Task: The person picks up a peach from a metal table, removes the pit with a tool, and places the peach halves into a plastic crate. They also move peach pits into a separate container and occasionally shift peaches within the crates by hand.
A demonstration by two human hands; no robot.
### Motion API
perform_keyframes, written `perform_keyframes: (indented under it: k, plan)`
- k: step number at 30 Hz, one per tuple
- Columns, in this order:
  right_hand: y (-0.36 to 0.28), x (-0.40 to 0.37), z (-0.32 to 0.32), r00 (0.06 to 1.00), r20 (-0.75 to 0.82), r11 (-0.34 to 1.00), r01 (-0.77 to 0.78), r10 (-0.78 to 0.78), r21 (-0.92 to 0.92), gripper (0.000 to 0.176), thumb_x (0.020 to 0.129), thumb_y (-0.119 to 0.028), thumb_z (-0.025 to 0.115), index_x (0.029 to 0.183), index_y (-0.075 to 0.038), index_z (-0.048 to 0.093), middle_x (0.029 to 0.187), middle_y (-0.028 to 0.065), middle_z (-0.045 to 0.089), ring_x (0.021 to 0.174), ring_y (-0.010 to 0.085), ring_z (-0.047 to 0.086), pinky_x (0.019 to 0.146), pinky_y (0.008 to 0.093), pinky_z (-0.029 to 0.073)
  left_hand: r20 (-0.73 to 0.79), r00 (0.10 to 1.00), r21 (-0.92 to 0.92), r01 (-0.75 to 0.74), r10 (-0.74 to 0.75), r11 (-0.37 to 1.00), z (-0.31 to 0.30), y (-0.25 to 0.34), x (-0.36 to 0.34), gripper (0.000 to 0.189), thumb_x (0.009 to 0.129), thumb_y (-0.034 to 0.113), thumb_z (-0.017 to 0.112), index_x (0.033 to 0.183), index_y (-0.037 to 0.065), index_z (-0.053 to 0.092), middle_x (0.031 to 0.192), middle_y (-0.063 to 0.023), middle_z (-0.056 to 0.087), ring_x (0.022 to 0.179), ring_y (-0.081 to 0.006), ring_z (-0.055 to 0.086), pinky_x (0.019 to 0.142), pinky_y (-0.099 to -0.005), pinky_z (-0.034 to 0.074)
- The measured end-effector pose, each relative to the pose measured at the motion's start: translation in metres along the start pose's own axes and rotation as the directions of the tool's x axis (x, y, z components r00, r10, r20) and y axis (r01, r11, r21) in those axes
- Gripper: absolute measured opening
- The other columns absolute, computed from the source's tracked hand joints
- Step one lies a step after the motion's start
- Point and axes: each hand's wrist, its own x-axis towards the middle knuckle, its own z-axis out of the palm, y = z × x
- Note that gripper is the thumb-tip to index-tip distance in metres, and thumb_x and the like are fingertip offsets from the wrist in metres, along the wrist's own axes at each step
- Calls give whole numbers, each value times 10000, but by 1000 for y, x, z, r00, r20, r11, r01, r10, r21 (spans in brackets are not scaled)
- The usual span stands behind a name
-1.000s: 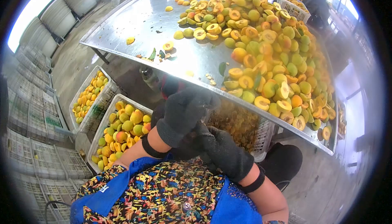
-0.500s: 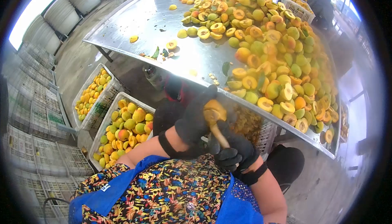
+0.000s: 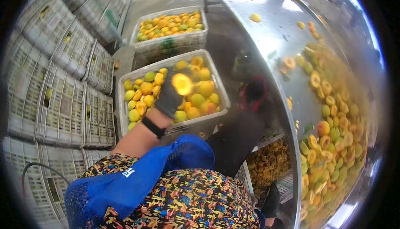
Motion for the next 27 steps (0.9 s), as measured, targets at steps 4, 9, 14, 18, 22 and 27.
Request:
perform_keyframes:
  k: [4,9,14,18,22,27]
  plan:
    - [8,23,-1,998,-13,972,51,-56,-228,394,799,-348,575,1038,-40,515,689,84,505,571,212,482,501,323,386,-264,881,638,-146,393,756,-153,95,-40,321,941,352,457,1028,76,596,958,-52,606,862,-174,604,760,-311,528]
    - [-14,24,16,997,-36,988,-78,74,-135,359,841,-395,544,958,-55,542,631,53,483,518,178,465,466,309,380,-587,776,461,86,231,883,-202,139,-63,332,854,321,630,1089,87,625,990,-49,630,856,-167,613,751,-284,510]
    - [-28,14,20,988,4,988,-155,155,-19,376,882,-442,513,877,-70,568,572,23,462,464,144,447,431,295,374,-178,849,981,111,497,161,-208,66,-26,412,828,326,664,1129,50,607,1132,-121,621,1071,-252,573,936,-338,436]
    - [-31,0,17,983,130,989,-139,132,51,423,915,-480,488,813,-82,589,525,-2,444,420,117,434,403,284,370,-266,957,813,289,120,-506,-252,-10,16,685,832,311,606,1398,48,322,1436,-199,331,1352,-351,269,1128,-407,201]
    - [-21,-10,13,995,-33,994,-100,99,-45,516,898,-528,487,815,-35,615,537,34,482,435,159,476,408,308,371,-196,979,784,121,-57,-608,-226,2,25,707,886,414,463,1443,45,232,1511,-199,176,1405,-333,156,1153,-405,104]
    - [-37,-19,2,983,-182,994,-24,4,-104,493,910,-477,495,890,1,618,606,134,560,502,214,561,469,348,431,-95,980,702,-59,-176,-710,-106,11,65,615,866,375,525,1380,66,390,1438,-188,355,1340,-316,328,1110,-401,244]
